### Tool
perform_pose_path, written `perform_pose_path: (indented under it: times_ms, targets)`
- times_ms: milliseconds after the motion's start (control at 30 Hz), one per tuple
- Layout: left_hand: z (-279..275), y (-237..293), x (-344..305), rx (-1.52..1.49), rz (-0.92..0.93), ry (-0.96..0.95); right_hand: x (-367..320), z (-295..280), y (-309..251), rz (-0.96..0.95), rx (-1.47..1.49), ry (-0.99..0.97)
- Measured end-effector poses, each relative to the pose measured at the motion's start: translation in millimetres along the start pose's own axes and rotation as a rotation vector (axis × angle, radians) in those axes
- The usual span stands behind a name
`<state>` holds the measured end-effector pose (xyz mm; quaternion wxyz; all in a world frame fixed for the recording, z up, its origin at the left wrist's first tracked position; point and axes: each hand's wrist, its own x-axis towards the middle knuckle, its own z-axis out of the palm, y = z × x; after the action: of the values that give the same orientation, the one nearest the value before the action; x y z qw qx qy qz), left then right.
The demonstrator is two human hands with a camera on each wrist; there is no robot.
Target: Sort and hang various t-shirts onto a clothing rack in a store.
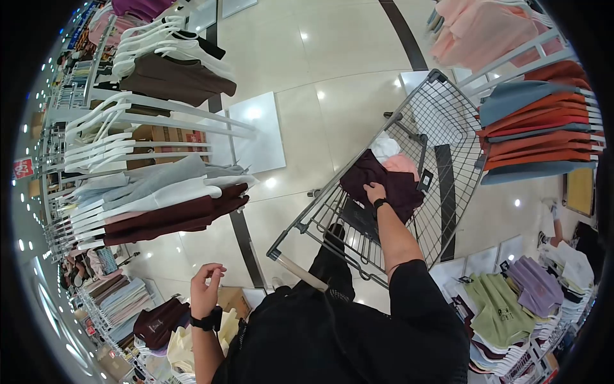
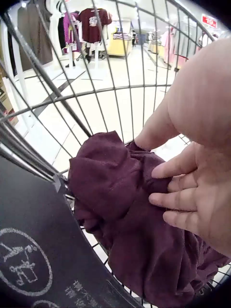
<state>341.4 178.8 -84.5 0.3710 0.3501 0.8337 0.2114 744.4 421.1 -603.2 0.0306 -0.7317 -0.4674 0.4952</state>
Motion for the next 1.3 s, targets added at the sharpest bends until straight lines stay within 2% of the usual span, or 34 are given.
perform_pose_path:
  times_ms: [67,100,133,200,233,267,300,333,400,433,467,500,533,567,600,633,667,733,767,800,867,933,1000,1067,1133,1167,1200,1267,1300]
  targets:
    - [0,-4,-1,0.004,0.012,-0.021,-2,-7,9,-0.14,0.13,0.051]
    - [1,-6,0,-0.003,0.013,-0.029,-1,-3,16,-0.136,0.13,0.244]
    - [0,-8,1,0.006,0.02,-0.041,-16,-14,4,-0.132,0.123,0.252]
    - [1,-10,0,0.004,0.035,-0.054,-48,-42,-26,0.218,0.458,0.011]
    - [0,-11,-1,0.004,0.056,-0.063,-67,-50,-33,0.191,0.747,-0.183]
    - [0,-12,-2,0.004,0.08,-0.07,-91,-55,-53,0.15,0.892,-0.272]
    - [-1,-13,-4,-0.009,0.091,-0.069,-135,-70,-92,0.103,0.91,-0.257]
    - [-2,-15,-7,-0.027,0.104,-0.077,-156,-77,-107,-0.001,0.839,-0.402]
    - [-3,-18,-14,-0.059,0.133,-0.078,-244,-94,-174,-0.193,0.784,-0.455]
    - [-4,-21,-19,-0.08,0.174,-0.062,-277,-102,-191,-0.277,0.601,-0.57]
    - [-7,-25,-22,-0.1,0.217,-0.043,-318,-96,-212,-0.477,0.632,-0.617]
    - [-10,-31,-28,-0.127,0.257,-0.05,-370,-108,-243,-0.483,0.582,-0.731]
    - [-13,-35,-34,-0.138,0.272,-0.039,-403,-98,-259,-0.665,0.564,-0.82]
    - [-15,-39,-43,-0.303,0.267,-0.102,-434,-101,-276,-0.662,0.21,-0.902]
    - [-20,-47,-51,-0.47,0.267,-0.16,-464,-78,-282,-0.904,0.25,-0.871]
    - [-29,-60,-60,-0.504,0.312,-0.21,-497,-65,-297,-0.848,0.187,-1.049]
    - [-35,-78,-65,-0.442,0.431,-0.178,-523,-45,-308,-1.027,0.187,-1.142]
    - [-36,-102,-82,-0.904,0.199,-0.164,-559,-3,-312,-1.089,0.148,-1.271]
    - [-56,-124,-98,-1.193,0.159,-0.255,-599,21,-316,-1.115,0.086,-1.294]
    - [-65,-134,-105,-1.342,0.128,-0.288,-622,39,-316,-1.123,0.037,-1.322]
    - [-96,-158,-120,-1.09,0.243,-0.332,-654,81,-306,-1.169,-0.062,-1.331]
    - [-115,-173,-141,-1.037,0.217,-0.329,-684,112,-296,-1.232,-0.22,-1.279]
    - [-133,-188,-167,-1.044,0.343,-0.147,-705,136,-288,-1.28,-0.249,-1.27]
    - [-154,-215,-187,-1.115,0.333,-0.087,-719,148,-290,-1.51,-0.326,-1.042]
    - [-166,-255,-200,-1.163,0.454,-0.066,-725,148,-298,-1.289,-0.236,-1.019]
    - [-172,-265,-212,-1.148,0.489,-0.045,-716,156,-295,-1.215,-0.025,-0.893]
    - [-186,-253,-233,-1.153,0.466,-0.034,-709,164,-293,-1.134,0.179,-0.764]
    - [-200,-266,-251,-1.164,0.564,-0.104,-726,164,-315,-1.352,0.128,-0.365]
    - [-210,-258,-261,-1.113,0.58,-0.13,-729,173,-320,-1.327,0.029,-0.364]
